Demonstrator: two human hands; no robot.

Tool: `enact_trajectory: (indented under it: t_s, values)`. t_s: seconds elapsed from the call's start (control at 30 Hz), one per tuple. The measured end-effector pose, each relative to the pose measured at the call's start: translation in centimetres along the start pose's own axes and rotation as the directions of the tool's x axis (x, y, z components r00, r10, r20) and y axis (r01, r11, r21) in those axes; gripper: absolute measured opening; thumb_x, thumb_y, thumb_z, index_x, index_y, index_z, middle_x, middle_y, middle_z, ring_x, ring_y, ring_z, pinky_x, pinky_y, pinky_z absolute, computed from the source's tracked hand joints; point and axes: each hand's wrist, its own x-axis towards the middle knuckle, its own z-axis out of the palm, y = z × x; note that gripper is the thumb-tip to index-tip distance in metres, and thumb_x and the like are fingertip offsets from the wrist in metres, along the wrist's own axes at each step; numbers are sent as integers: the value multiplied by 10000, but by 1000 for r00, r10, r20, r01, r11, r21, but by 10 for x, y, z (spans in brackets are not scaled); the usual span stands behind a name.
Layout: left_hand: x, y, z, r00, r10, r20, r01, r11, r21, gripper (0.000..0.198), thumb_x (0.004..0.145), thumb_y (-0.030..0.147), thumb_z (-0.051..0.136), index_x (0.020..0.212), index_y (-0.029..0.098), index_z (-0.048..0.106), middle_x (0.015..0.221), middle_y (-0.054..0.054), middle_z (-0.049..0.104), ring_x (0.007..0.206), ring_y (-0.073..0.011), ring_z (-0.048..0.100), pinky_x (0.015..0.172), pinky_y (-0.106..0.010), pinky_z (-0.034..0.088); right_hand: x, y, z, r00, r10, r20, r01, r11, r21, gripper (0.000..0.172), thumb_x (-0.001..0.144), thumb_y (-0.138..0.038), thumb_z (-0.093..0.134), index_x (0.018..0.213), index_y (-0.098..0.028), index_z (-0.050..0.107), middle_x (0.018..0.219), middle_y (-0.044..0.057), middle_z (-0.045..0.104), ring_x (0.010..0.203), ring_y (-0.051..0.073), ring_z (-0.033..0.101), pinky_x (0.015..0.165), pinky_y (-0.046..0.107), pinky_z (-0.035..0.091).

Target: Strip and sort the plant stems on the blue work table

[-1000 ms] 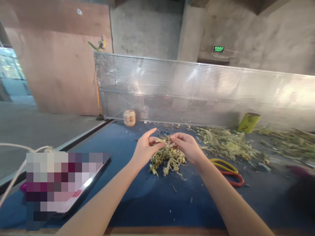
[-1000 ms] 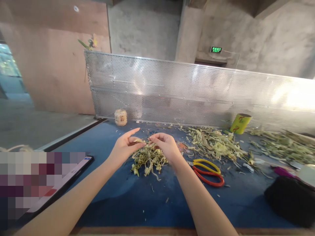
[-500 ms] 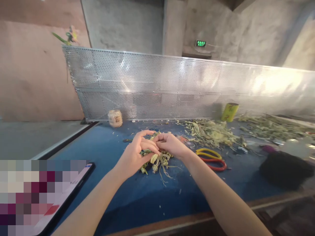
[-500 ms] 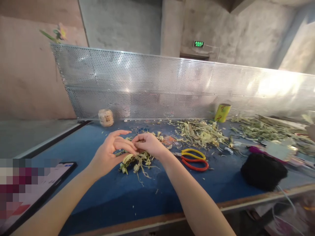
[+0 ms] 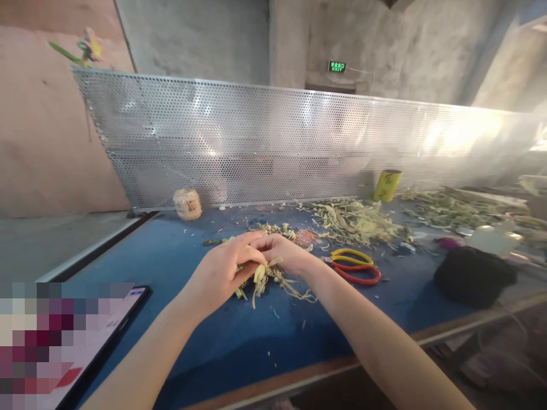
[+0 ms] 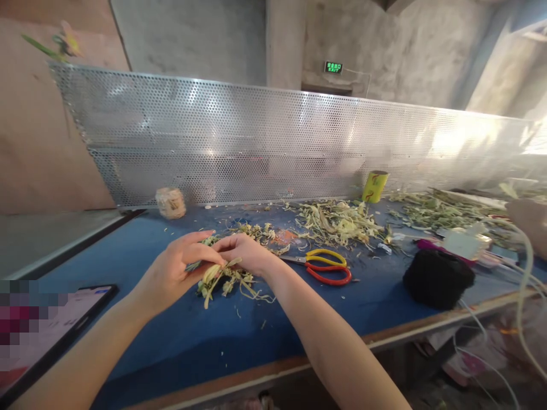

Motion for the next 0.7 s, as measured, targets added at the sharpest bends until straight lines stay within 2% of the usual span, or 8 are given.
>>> enact_trajectory:
  t_s: [0.17,0.33,0.4,0.47,0.53,0.57,0.6,0.7]
  values:
    - [1,5,0,996,-83,18,84,985,-152,522,775,122,470,1215,257,224,786,18,646,888,-154,584,828,-335,418,-1,-2,5,999,23,44,-27,996,89,114,568,-45,545,618,-126,608,506,-47,555,450,40,457,440,176,309]
    - [2,8,0,965,-261,19,246,879,-408,503,773,145,480,1202,268,249,763,15,625,646,-112,596,623,-249,473,1,-2,5,990,102,94,-114,984,134,94,594,-98,555,669,-128,603,541,-18,578,492,86,529,471,203,381]
    - [3,7,0,945,-325,-16,285,849,-445,519,755,153,506,1199,261,261,749,9,625,615,-113,585,576,-238,459,0,-6,2,996,88,-29,-88,996,-8,81,656,-150,540,702,-136,604,589,-2,585,538,98,538,502,217,398]
    - [4,4,0,924,-377,-72,308,841,-445,532,734,147,529,1190,255,277,733,9,629,591,-110,569,559,-236,435,-3,-14,-1,952,-115,-283,31,958,-285,116,722,-215,507,721,-148,601,663,18,593,601,105,531,561,235,411]
    - [5,-2,0,903,-410,-130,321,843,-431,531,718,137,542,1176,249,296,716,11,630,574,-105,547,550,-235,410,-11,-26,-1,757,-502,-419,156,760,-631,157,765,-250,471,722,-159,591,734,36,588,671,113,513,630,247,406]
    - [5,-5,1,895,-420,-151,324,845,-426,530,711,135,546,1169,244,303,704,13,629,574,-106,538,551,-238,401,-15,-32,1,672,-648,-359,198,623,-757,187,787,-253,441,704,-159,580,737,42,577,689,117,502,647,249,399]
    - [5,-9,1,888,-428,-169,328,847,-419,526,706,137,549,1163,238,309,695,14,628,573,-107,528,552,-241,394,-20,-37,5,651,-718,-244,234,496,-836,213,801,-258,420,680,-159,565,706,38,559,678,115,490,645,244,391]
    - [5,-17,3,870,-451,-200,361,859,-364,526,696,152,554,1159,216,315,679,14,628,550,-105,499,547,-247,371,-28,-40,18,817,-576,-7,190,281,-941,255,801,-305,426,614,-164,528,621,21,530,590,109,467,548,224,349]
